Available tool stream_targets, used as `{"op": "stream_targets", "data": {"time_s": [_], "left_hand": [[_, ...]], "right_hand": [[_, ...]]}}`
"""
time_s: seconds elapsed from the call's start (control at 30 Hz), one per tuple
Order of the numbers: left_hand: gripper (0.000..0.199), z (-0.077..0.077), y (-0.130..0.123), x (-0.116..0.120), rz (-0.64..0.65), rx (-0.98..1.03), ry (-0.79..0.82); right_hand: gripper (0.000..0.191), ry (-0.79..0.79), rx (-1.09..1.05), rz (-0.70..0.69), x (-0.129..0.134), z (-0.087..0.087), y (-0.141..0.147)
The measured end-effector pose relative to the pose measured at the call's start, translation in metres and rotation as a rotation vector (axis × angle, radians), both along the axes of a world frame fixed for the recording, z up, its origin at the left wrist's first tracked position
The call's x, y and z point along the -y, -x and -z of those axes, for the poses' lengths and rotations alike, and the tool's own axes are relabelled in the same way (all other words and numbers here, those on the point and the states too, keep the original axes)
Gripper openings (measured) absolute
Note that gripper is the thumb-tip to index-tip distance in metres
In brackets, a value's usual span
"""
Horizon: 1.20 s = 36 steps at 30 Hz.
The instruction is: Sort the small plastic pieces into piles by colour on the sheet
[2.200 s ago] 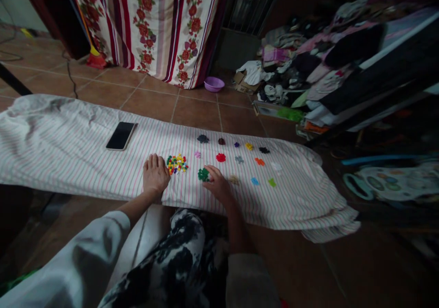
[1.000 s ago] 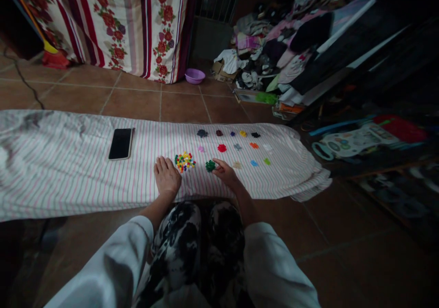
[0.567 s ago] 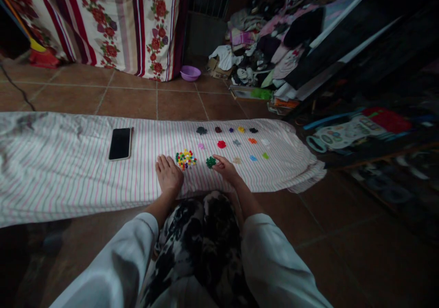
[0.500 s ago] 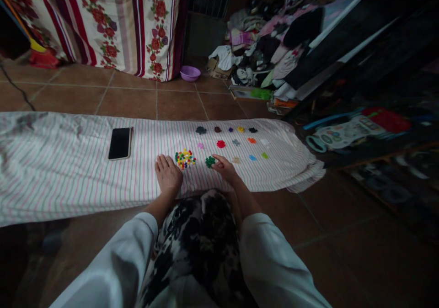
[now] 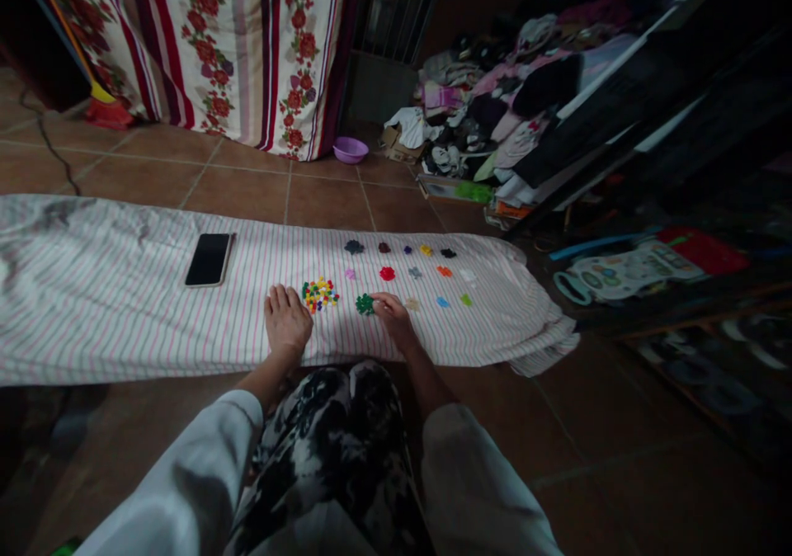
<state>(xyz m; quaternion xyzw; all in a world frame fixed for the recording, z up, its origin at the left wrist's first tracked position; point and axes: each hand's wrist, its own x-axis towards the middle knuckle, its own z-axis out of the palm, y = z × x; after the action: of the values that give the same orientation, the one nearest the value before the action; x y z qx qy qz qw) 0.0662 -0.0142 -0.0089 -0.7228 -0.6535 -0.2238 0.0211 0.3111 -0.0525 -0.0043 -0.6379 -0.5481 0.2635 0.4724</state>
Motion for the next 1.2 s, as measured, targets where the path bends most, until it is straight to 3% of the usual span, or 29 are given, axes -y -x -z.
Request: {"op": "stream_targets", "data": {"time_s": [0.17,0.4,0.57,0.83,1.2], "left_hand": [[0.051,-0.003,-0.001,0.001,-0.016,-0.020,0.003],[0.050,-0.001,-0.001,0.002,-0.029,-0.028,0.000],[0.049,-0.005,-0.002,0.002,-0.033,-0.050,0.020],[0.049,-0.006,-0.002,0.001,-0.031,-0.063,0.040],[0.047,-0.008,-0.004,0.000,-0.035,-0.090,0.035]], "right_hand": [[0.022,-0.105,0.150,0.048,-0.009,-0.010,0.010],[0.019,-0.175,0.598,-0.257,-0.026,-0.011,0.041],[0.021,-0.106,0.786,-0.323,-0.038,-0.010,0.055],[0.024,-0.015,0.804,-0.351,-0.055,-0.008,0.060],[0.018,-0.032,0.739,-0.316,-0.052,-0.015,0.062]]}}
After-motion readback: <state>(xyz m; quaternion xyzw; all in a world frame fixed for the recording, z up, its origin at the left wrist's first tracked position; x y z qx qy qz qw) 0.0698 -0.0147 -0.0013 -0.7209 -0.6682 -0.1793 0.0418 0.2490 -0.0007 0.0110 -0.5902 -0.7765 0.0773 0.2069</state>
